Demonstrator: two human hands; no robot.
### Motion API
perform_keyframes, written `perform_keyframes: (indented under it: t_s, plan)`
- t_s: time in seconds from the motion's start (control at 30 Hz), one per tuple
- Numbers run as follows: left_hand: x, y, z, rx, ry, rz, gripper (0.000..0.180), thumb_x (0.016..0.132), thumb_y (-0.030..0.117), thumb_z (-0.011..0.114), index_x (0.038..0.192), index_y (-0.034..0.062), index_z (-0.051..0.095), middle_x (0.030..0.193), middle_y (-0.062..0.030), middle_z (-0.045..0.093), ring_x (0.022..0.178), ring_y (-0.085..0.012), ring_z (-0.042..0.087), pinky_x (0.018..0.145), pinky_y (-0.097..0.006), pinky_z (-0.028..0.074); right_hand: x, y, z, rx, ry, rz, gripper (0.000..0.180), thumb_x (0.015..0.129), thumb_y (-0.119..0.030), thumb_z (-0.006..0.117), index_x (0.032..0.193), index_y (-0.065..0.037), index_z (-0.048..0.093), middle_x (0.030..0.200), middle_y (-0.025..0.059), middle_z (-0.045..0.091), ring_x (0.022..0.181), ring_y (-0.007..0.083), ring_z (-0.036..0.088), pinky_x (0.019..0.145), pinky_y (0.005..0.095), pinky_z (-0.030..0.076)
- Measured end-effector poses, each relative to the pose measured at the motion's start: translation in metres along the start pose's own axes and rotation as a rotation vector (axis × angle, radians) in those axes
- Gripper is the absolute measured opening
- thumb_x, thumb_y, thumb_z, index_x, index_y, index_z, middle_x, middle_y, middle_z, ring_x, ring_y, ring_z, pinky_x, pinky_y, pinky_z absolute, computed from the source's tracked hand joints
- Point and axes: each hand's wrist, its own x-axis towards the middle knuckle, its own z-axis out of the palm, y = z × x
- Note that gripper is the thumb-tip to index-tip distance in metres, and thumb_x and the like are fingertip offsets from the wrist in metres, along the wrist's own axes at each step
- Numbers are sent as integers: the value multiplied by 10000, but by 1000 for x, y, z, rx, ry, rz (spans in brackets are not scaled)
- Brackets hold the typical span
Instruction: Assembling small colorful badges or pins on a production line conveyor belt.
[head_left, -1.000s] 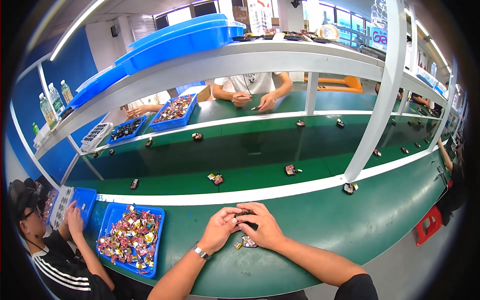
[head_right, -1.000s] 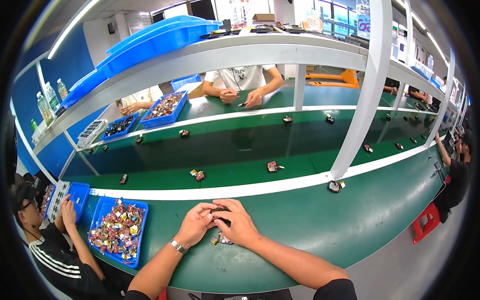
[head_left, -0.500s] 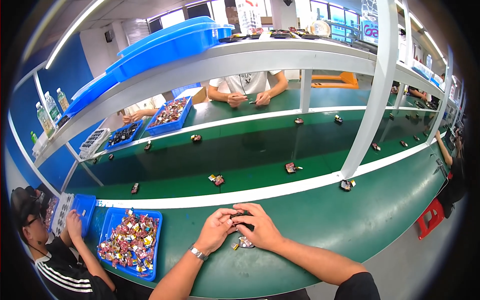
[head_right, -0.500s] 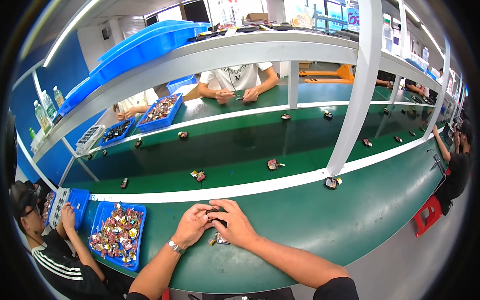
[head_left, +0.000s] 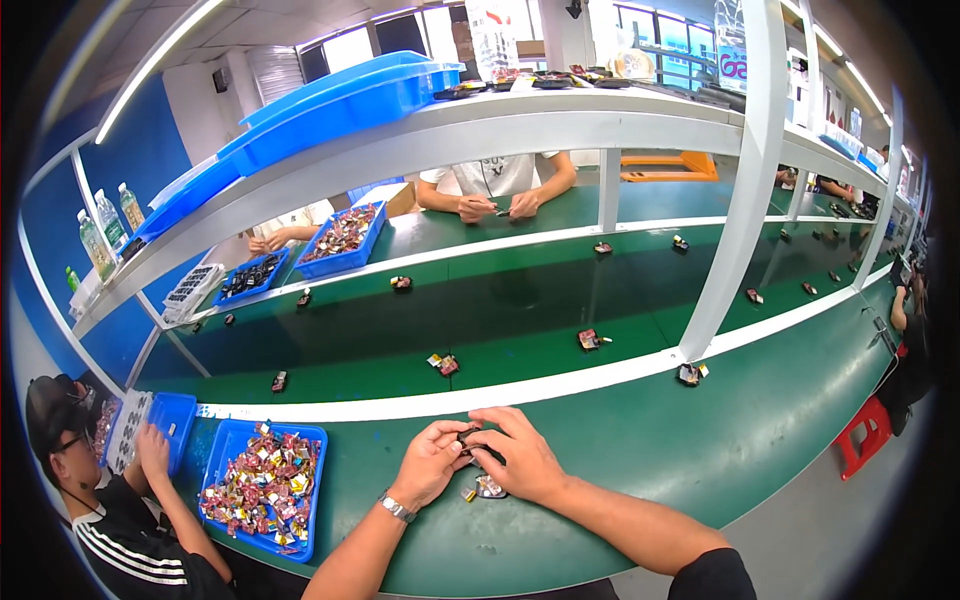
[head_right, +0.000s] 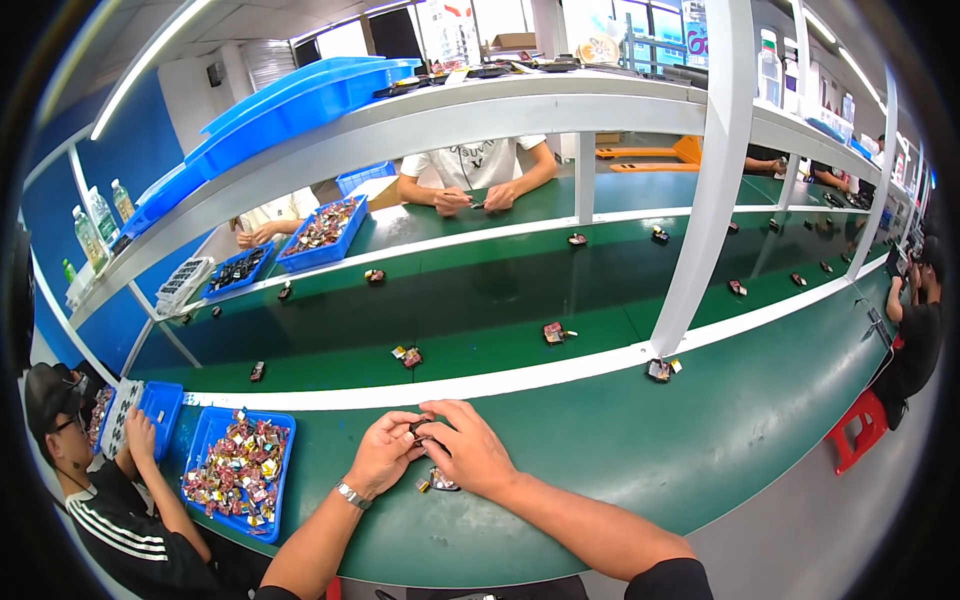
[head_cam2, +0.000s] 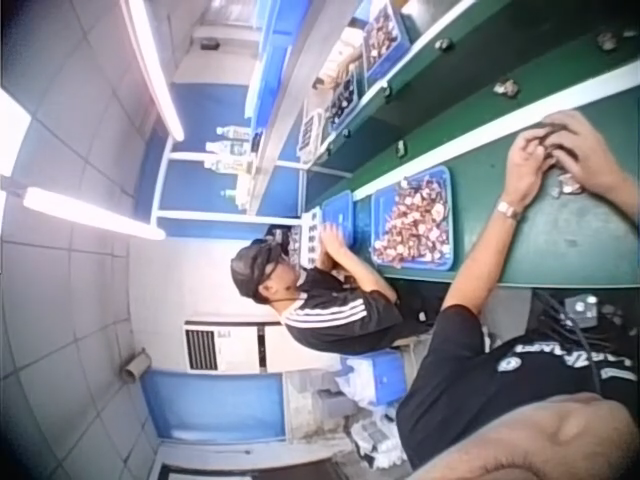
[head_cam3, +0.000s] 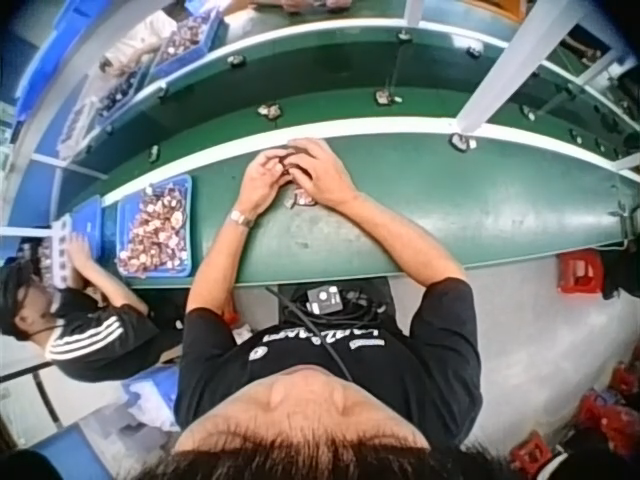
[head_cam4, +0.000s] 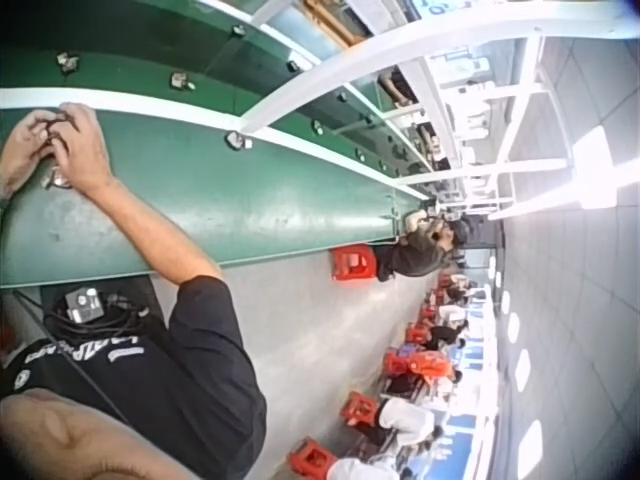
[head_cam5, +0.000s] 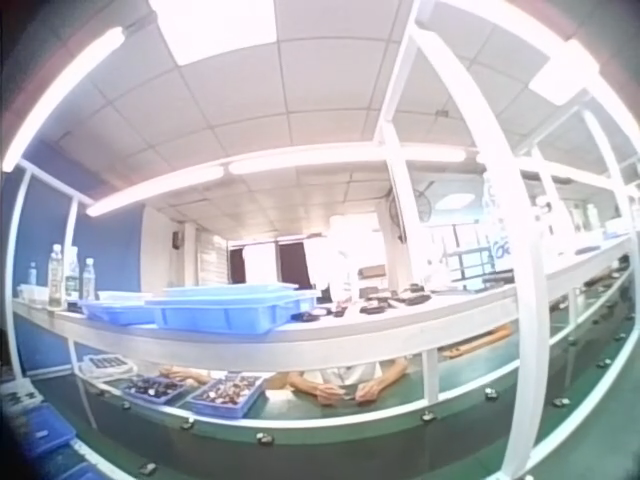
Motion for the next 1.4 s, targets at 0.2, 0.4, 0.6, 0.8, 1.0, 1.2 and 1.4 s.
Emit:
perform_keyframes:
  t_s: [0.2,0.4,0.6,0.8,1.0,1.2,1.4]
  plan:
    - [-1,0,1,9,-9,-39,271,987,19,487,1258,27,493,1233,-104,601,1108,-169,599,946,-335,506,3,4,-2,-134,42,-138,221,690,0,694,899,-58,654,1024,79,617,969,268,606,818,377,517]
    - [-1,1,-1,17,23,-73,278,977,54,535,1252,36,500,1223,-81,609,1120,-165,596,942,-337,518,5,4,4,-199,45,-137,230,690,-20,735,906,-76,681,961,52,616,870,241,607,723,344,534]
    - [0,5,7,40,46,-110,276,981,24,504,1256,31,498,1221,-78,607,1116,-160,594,956,-336,509,1,5,5,-288,19,-118,205,738,-58,725,938,-59,678,964,51,616,878,232,608,717,332,541]
    - [1,3,6,77,65,-119,269,980,5,487,1247,26,506,1226,-79,608,1109,-159,599,943,-328,516,-1,7,8,-331,-7,-99,208,745,-56,721,947,-48,676,972,56,619,880,228,618,698,329,552]
    - [0,4,9,69,55,-112,266,980,-2,480,1244,25,508,1219,-76,612,1093,-156,609,934,-323,521,-5,5,9,-380,14,-121,223,738,-49,713,957,-36,671,980,64,619,868,233,620,692,325,553]
    - [1,2,7,103,80,-123,256,983,2,479,1236,28,509,1218,-77,612,1097,-157,607,937,-323,520,-6,7,9,-410,-5,-161,219,736,-48,706,950,-31,665,976,69,614,860,232,615,681,330,549]
    - [0,4,9,77,59,-115,266,988,-19,445,1248,1,497,1235,-107,599,1111,-172,603,964,-329,517,-5,6,8,-421,2,-175,211,739,-56,713,943,-33,663,963,66,611,858,227,614,672,325,548]
